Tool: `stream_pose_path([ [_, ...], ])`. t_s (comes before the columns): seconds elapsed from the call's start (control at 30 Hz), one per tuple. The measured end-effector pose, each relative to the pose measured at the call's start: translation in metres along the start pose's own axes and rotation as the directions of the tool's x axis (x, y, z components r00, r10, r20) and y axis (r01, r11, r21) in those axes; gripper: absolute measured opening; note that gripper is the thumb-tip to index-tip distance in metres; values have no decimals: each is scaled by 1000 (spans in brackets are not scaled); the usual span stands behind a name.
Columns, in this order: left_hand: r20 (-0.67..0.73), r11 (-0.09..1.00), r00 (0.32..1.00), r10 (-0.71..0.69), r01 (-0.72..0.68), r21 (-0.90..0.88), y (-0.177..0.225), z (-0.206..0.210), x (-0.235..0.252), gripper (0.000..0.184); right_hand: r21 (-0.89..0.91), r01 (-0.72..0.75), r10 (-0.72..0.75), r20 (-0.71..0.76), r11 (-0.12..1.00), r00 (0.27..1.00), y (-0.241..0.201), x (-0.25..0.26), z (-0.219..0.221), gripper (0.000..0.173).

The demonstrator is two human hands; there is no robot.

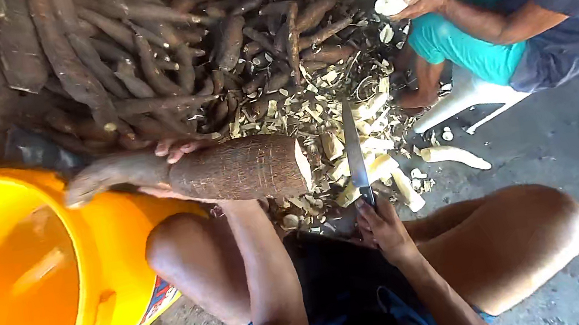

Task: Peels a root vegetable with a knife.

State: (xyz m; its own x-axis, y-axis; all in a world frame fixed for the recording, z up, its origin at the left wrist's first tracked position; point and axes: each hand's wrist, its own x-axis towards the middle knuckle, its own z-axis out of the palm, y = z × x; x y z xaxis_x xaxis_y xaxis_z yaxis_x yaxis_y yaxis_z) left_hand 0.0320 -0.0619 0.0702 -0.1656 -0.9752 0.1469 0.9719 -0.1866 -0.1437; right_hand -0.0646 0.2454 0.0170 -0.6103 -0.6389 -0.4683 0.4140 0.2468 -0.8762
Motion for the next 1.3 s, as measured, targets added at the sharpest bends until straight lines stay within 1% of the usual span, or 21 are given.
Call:
stream_pose_path([
  [0.03,-134,987,987,89,-69,145,-11,7,-12,62,5,6,-6,13,1000,1000,4,-2,5,18],
  [0.07,42,974,991,129,-134,182,-13,-26,-9,63,10,8,-9,28,1000,1000,10,-4,11,19],
  [0.1,164,985,982,97,-118,122,-12,-54,-6,60,15,11,-12,47,1000,999,15,-6,16,19],
  [0.17,158,983,983,91,-114,142,-13,-73,-11,59,27,4,-6,93,1000,996,23,-11,23,22],
  [0.27,101,991,989,-108,98,92,0,-97,-24,63,54,-8,1,120,998,993,32,-13,27,24],
  [0.3,46,983,985,-167,163,89,5,-100,-27,68,65,-14,6,117,998,993,34,-14,27,24],
  [0.37,-123,958,970,-207,227,174,13,-88,-27,76,80,-31,25,80,996,997,34,-17,25,25],
  [0.47,-305,870,939,-157,278,407,10,-29,-10,68,100,-14,14,3,995,1000,29,-10,19,28],
  [0.5,-312,843,936,-165,298,447,9,-5,-8,66,111,-13,15,-12,994,1000,29,-9,18,29],
  [0.57,-244,801,952,-185,290,524,6,29,-8,70,134,-11,14,-28,991,1000,27,-4,16,30],
  [0.63,-213,748,952,-219,303,590,2,25,-29,83,159,-14,18,-27,987,999,23,-1,15,31],
  [0.7,-264,733,915,-307,404,548,-5,-14,-61,103,193,-14,20,-26,981,999,21,5,15,32],
  [0.73,-306,707,905,-296,423,566,-7,-36,-78,106,207,-17,22,-24,978,999,21,8,13,33],
  [0.77,-360,671,902,-240,422,609,-11,-55,-91,100,218,-18,23,-24,976,999,19,11,10,33],
  [0.83,-483,556,863,-144,475,682,-16,-78,-116,75,211,-21,28,-30,977,999,23,9,0,31],
  [0.9,-568,469,808,-156,566,678,-15,-83,-130,68,197,-20,30,-46,980,998,31,6,-10,29],
  [1.0,-671,352,729,-134,668,656,-27,-54,-126,56,193,-20,36,-81,981,996,39,6,-22,37],
  [1.07,-668,313,719,-192,690,652,-31,-26,-111,57,209,30,-9,-102,977,995,40,7,-28,42],
  [1.17,-531,387,754,-385,655,649,-22,4,-97,67,197,147,-128,-106,969,986,35,5,-31,44],
  [1.27,-438,502,736,-516,674,542,-18,-12,-112,84,65,218,-214,-65,974,975,21,8,-27,40],
  [1.3,-361,568,704,-612,709,418,-18,-32,-118,96,14,227,-226,-43,974,973,18,12,-25,39],
])
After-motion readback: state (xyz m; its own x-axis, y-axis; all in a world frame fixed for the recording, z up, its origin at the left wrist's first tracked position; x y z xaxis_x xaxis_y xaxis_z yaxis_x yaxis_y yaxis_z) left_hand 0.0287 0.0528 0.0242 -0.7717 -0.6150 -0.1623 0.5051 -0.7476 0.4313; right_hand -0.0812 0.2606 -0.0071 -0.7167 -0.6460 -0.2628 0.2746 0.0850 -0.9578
